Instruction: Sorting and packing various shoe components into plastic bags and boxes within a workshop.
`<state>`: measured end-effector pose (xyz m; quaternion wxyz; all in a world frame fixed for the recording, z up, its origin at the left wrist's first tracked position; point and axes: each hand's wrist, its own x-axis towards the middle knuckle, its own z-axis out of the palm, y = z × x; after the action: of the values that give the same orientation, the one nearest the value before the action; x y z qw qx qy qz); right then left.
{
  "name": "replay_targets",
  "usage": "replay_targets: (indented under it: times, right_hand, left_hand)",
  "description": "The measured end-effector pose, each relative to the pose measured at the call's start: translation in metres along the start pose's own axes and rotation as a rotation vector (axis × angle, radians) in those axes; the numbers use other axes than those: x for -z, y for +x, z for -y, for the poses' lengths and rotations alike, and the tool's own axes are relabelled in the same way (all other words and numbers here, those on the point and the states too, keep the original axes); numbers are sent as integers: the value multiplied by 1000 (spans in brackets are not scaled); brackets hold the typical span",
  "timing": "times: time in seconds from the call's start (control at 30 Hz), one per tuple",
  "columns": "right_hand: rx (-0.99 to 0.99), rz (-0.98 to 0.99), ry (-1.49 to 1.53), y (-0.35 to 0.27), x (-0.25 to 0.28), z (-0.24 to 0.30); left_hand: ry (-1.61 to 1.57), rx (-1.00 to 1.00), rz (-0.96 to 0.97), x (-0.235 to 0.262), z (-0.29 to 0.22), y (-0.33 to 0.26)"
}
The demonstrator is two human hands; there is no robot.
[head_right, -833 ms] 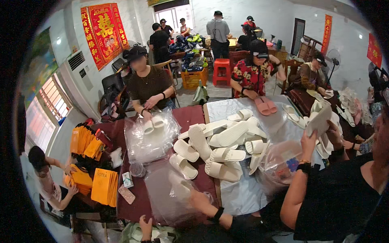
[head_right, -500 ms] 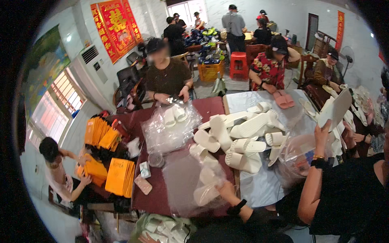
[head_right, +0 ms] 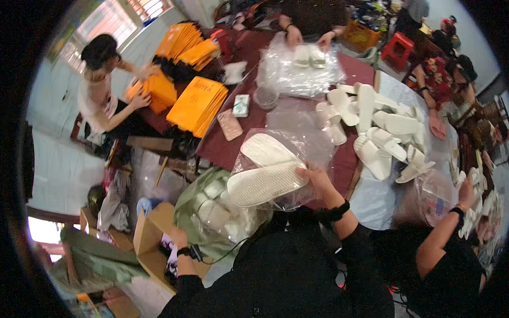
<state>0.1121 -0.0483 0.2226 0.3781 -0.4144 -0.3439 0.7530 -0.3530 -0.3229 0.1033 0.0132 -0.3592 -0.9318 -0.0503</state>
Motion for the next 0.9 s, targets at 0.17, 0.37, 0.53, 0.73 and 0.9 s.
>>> replay_targets:
  times: [0.17, 0.37, 0.53, 0.73, 0.9]
  right_hand:
    - [-62, 295, -417, 28, -73, -47]
    - [-377, 360, -654, 44, -158, -191]
    - [147, 420, -644, 11, -179, -217]
    - [660, 784, -1463, 20, -178, -209]
    - [451, 860, -1779, 7, -177, -246]
  left_hand:
    - [-216, 53, 37, 20, -9, 19]
    - [-525, 137, -57, -9, 20, 14]
    - [-642, 97, -83, 13, -1, 7]
    - [-661, 206, 9, 17, 3, 17]
    - [-497, 94, 63, 43, -20, 18]
